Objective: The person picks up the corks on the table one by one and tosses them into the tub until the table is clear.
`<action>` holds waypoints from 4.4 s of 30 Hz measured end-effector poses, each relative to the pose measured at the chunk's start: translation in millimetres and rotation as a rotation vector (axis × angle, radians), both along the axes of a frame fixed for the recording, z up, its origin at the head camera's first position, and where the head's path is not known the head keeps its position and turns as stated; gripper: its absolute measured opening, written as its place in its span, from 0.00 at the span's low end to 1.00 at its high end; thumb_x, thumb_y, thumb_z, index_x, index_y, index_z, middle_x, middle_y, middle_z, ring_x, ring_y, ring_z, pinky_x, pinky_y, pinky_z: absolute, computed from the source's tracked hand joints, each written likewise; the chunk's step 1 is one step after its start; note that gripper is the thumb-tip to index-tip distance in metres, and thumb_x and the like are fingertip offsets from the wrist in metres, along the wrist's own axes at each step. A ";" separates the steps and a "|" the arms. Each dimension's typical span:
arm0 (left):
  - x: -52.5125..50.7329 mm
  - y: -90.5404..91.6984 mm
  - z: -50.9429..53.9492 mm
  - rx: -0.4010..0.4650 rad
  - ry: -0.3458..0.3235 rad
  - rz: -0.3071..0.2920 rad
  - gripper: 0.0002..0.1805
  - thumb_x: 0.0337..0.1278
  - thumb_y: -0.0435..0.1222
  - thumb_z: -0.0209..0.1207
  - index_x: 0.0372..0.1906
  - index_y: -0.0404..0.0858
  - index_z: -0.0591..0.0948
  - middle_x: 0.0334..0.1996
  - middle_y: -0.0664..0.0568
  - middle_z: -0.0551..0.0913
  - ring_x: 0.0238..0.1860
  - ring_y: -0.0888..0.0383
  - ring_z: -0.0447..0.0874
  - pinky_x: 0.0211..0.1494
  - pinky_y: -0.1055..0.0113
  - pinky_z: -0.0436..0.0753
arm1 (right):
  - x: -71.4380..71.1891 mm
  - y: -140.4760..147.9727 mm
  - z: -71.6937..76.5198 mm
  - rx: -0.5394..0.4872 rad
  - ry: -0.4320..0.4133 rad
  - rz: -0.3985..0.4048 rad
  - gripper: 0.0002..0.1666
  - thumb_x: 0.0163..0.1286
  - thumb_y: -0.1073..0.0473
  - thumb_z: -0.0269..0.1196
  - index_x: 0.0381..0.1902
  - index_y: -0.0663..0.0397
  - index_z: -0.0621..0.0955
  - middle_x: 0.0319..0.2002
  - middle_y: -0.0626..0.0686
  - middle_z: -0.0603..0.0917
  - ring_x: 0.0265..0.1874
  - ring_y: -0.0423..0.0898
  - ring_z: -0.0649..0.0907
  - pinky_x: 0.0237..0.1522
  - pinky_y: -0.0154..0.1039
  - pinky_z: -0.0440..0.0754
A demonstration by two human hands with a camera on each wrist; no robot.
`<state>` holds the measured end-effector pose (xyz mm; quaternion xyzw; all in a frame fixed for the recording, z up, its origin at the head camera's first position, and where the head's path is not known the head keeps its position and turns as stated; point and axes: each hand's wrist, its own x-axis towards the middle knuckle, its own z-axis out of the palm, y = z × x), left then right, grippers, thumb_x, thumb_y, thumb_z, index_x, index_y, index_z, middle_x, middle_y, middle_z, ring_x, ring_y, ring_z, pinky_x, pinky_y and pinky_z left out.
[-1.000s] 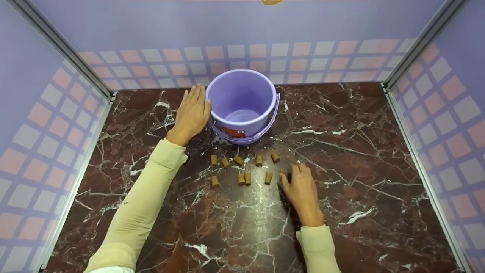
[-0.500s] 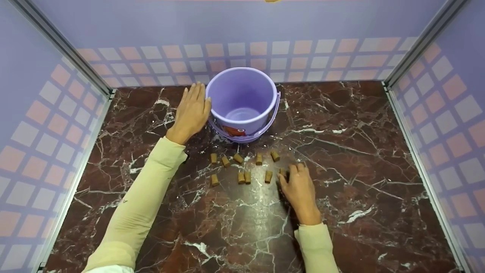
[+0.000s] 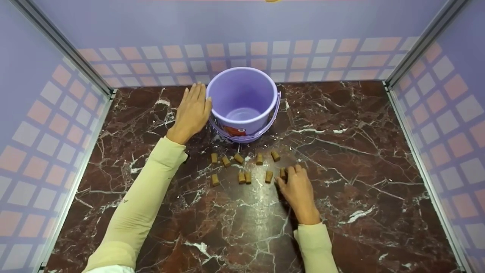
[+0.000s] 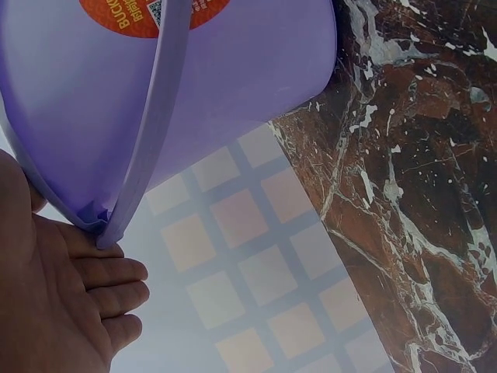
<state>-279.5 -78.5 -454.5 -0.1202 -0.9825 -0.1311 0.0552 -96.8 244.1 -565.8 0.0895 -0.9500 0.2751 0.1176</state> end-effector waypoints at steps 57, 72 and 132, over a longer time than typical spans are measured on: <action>-1.2 1.1 -1.4 -0.002 0.008 -0.010 0.35 0.87 0.47 0.32 0.82 0.26 0.57 0.82 0.35 0.56 0.85 0.43 0.46 0.86 0.54 0.35 | -13.1 11.1 -3.4 0.021 -0.007 0.011 0.10 0.61 0.73 0.73 0.38 0.72 0.82 0.37 0.67 0.82 0.39 0.70 0.82 0.45 0.66 0.83; -0.5 0.6 -2.4 -0.012 0.028 -0.006 0.35 0.87 0.46 0.32 0.82 0.26 0.58 0.82 0.35 0.56 0.84 0.42 0.47 0.86 0.52 0.37 | -16.3 13.2 2.0 -0.083 0.072 0.035 0.13 0.60 0.76 0.73 0.43 0.70 0.86 0.38 0.63 0.84 0.38 0.64 0.85 0.43 0.61 0.85; 2.4 0.4 -6.5 0.036 0.054 -0.002 0.34 0.87 0.45 0.33 0.81 0.25 0.58 0.81 0.34 0.58 0.84 0.41 0.48 0.86 0.52 0.36 | -42.8 9.9 64.0 -0.112 0.261 0.125 0.16 0.62 0.75 0.75 0.47 0.71 0.86 0.42 0.62 0.85 0.44 0.59 0.87 0.48 0.52 0.85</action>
